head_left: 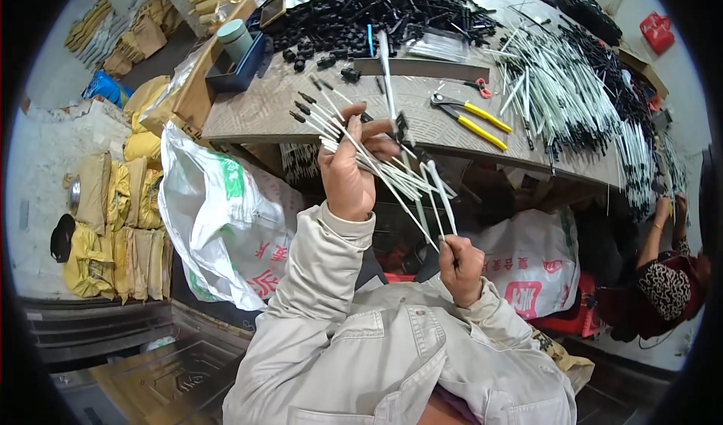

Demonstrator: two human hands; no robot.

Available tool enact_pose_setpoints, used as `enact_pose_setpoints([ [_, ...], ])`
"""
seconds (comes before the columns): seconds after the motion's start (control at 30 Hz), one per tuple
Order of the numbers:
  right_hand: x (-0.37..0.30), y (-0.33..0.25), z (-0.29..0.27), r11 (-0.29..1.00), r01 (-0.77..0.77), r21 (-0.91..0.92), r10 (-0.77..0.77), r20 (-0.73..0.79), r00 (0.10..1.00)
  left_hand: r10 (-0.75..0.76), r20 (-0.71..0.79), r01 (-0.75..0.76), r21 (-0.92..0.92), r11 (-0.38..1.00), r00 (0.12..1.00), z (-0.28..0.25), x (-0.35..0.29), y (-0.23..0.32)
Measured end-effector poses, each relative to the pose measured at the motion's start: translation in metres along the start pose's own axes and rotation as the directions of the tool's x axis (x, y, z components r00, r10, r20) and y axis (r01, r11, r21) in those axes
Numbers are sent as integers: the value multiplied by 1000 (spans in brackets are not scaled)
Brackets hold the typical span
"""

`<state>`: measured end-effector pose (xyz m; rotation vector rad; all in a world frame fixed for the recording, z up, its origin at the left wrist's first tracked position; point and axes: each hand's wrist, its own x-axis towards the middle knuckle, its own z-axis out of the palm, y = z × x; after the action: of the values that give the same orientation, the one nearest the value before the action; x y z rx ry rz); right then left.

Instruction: Assembling and trimming wire connectors by inserting pins and using pliers to organize them into bundles.

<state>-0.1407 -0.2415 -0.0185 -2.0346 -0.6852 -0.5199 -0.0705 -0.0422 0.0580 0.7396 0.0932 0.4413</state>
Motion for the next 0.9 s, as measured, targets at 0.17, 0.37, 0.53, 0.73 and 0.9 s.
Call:
enact_pose_setpoints([
  [0.17, -1, 5, 0, 998, -29, 49, 31, -28, 999, -111, 12, 109, 94, 990, 994, 6, -11, -5],
  [0.37, -4, 7, 8, 977, -120, 176, 124, -11, 992, -18, -92, 10, -89, 996, 996, 14, -29, -13],
  [0.53, -6, 9, 3, 945, -232, 232, 219, 81, 972, -32, 40, 26, 131, 991, 999, 19, -44, -14],
  [0.73, 25, 21, -52, 997, -74, 15, 74, 24, 997, -96, 226, 74, 103, 992, 970, 21, -53, -2],
  [0.9, 82, -18, -80, 981, 179, 74, -171, -100, 980, -192, 379, 172, 89, 981, 905, 35, -70, -8],
])
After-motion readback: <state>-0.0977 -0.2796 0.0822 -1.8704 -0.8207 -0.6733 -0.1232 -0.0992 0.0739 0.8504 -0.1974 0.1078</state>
